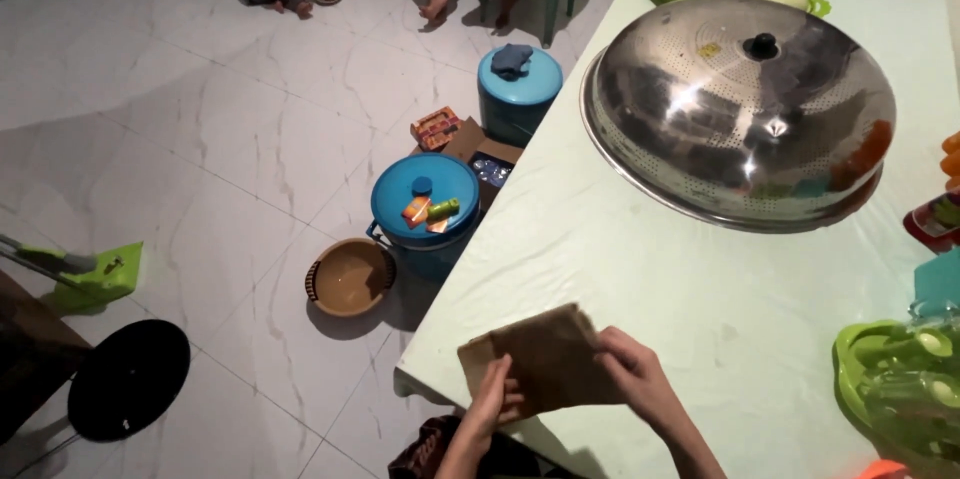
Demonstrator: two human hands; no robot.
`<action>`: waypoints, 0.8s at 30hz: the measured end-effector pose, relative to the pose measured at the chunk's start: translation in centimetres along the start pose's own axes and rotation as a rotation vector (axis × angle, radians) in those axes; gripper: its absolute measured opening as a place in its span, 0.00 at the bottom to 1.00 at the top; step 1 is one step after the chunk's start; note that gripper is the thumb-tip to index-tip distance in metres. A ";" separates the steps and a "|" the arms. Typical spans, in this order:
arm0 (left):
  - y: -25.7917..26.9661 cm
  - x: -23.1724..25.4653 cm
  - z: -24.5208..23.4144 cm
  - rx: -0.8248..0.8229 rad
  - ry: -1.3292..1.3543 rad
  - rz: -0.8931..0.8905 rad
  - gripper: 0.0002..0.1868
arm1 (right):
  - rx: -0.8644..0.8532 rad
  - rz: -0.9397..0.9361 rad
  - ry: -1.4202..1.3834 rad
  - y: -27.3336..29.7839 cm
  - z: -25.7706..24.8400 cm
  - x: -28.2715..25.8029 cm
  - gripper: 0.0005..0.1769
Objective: A person is wiping a table surface with a cloth, including folding and refolding the cloth.
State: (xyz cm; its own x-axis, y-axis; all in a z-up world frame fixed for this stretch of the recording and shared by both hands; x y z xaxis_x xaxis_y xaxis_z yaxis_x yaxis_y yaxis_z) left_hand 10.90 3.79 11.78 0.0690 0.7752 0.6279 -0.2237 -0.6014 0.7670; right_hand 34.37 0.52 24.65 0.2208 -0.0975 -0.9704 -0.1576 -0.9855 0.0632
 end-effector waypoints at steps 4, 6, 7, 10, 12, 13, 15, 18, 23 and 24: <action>4.6 5.7 2.1 -0.181 0.651 -0.122 0.40 | -0.280 -0.512 0.250 2.7 1.6 -8.9 0.13; 5.6 7.8 1.8 -0.119 0.785 -0.095 0.36 | -0.340 -0.609 0.332 3.6 2.3 -11.8 0.25; 5.9 8.8 2.0 -0.260 0.821 -0.011 0.38 | -0.350 -0.655 0.351 3.9 2.4 -12.5 0.24; 3.2 8.9 1.0 -0.432 0.853 0.192 0.32 | -0.358 -0.728 0.374 4.2 3.0 -13.2 0.22; 2.3 8.4 0.2 -0.460 0.849 0.300 0.24 | -0.354 -0.744 0.374 4.3 3.4 -12.1 0.21; 2.6 8.4 -0.3 -0.269 0.659 0.248 0.25 | -0.402 -0.728 0.383 4.1 3.8 -11.2 0.18; 1.3 6.7 -1.8 -0.082 0.468 0.203 0.30 | -0.450 -0.718 0.394 3.9 4.6 -8.0 0.16; -2.2 0.7 -4.8 0.239 0.183 0.072 0.57 | -0.515 -0.543 0.399 4.4 6.2 -2.5 0.20; -3.3 -4.0 -6.5 0.005 -0.093 0.443 0.19 | -0.801 -0.210 0.515 6.4 8.0 -2.1 0.08; -2.8 -4.5 -6.7 0.007 -0.093 0.445 0.19 | -0.802 -0.212 0.514 6.2 8.3 -1.3 0.08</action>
State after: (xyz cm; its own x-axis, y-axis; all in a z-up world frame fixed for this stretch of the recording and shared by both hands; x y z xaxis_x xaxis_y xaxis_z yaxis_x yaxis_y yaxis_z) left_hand 4.73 3.34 5.93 0.0548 0.4202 0.9058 -0.2450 -0.8737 0.4202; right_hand 25.13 -4.32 24.42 0.5919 0.2318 -0.7719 0.5936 -0.7733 0.2230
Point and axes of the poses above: each hand's wrist, its own y-axis away from the middle knuckle, its own z-axis out of the palm, x = y × z, the point moved 3 cm from there along -y, towards the middle knuckle, and after that the axes turned 5 degrees about -z, right-handed, at the moved point
